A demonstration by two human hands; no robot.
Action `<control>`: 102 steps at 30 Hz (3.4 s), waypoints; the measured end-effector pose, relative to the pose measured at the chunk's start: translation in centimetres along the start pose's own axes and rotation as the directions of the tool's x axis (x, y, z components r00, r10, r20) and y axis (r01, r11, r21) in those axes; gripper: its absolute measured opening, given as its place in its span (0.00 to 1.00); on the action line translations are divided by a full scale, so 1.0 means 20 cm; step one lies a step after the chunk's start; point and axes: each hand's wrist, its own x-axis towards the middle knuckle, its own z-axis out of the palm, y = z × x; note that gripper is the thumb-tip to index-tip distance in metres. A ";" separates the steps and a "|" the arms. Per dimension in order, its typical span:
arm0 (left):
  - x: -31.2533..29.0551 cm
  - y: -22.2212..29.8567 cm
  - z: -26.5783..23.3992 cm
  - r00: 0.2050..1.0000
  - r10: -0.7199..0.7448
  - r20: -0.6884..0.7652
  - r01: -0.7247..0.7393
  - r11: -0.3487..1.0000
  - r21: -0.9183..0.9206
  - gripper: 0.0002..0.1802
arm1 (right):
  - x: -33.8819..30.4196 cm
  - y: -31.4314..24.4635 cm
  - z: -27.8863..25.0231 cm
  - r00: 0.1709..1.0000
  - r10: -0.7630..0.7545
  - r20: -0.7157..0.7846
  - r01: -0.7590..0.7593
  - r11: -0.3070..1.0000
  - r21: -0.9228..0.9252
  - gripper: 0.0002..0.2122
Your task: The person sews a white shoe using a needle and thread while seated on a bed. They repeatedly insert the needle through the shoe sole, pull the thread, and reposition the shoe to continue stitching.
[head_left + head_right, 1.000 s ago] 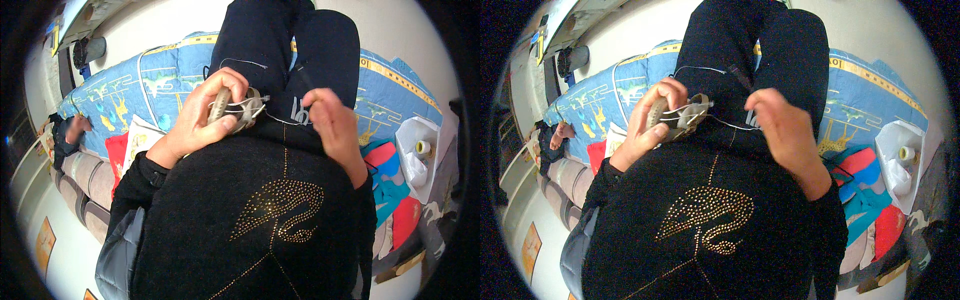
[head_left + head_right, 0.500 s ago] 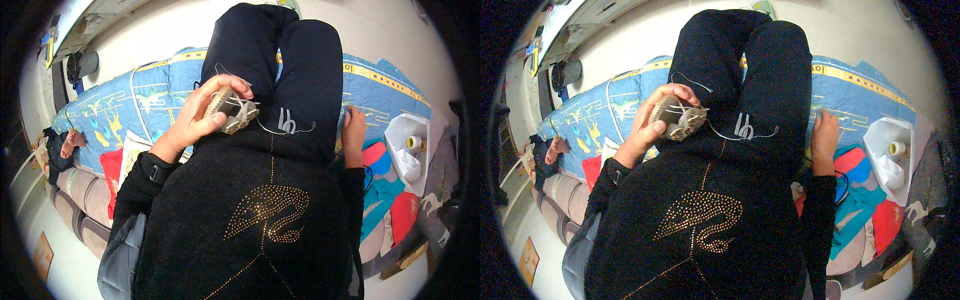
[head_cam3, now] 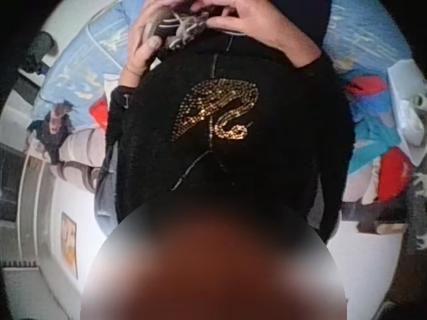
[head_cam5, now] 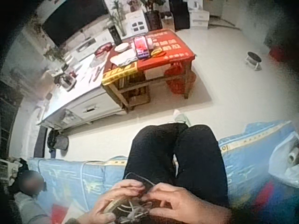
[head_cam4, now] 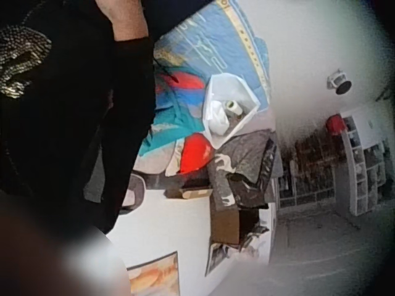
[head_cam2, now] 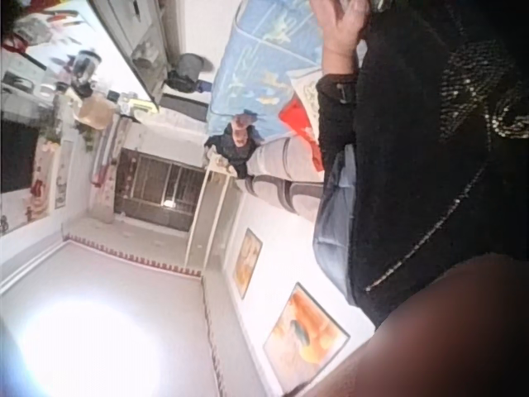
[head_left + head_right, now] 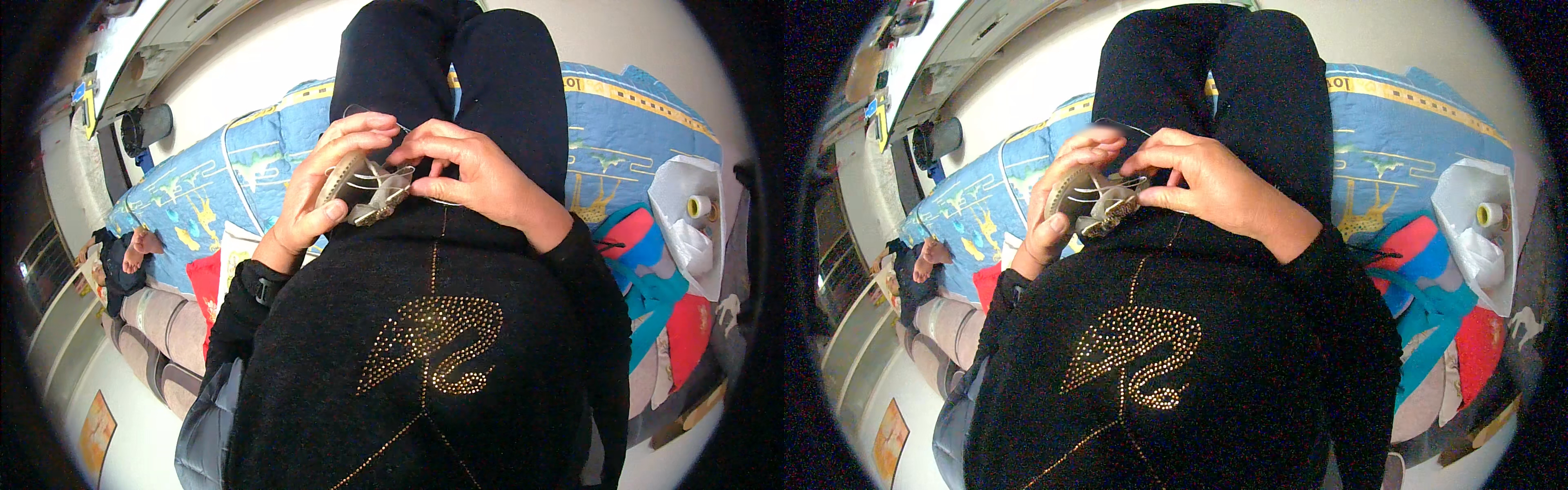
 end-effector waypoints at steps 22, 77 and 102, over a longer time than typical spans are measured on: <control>0.07 0.03 0.02 0.979 -0.203 0.003 0.200 0.962 -0.185 0.38 | -0.02 0.07 -0.08 0.997 0.077 0.003 -0.021 0.238 0.971 0.08; 0.07 -0.02 0.11 0.980 0.169 -0.101 -0.197 0.874 -0.444 0.13 | -0.14 -0.19 -0.09 0.984 -0.095 -0.152 0.030 0.923 -0.384 0.10; 0.20 -0.02 0.12 0.847 0.170 -0.504 -0.264 0.957 -0.122 0.15 | 0.03 -0.14 0.01 0.919 -0.121 -0.376 0.015 0.962 -0.273 0.22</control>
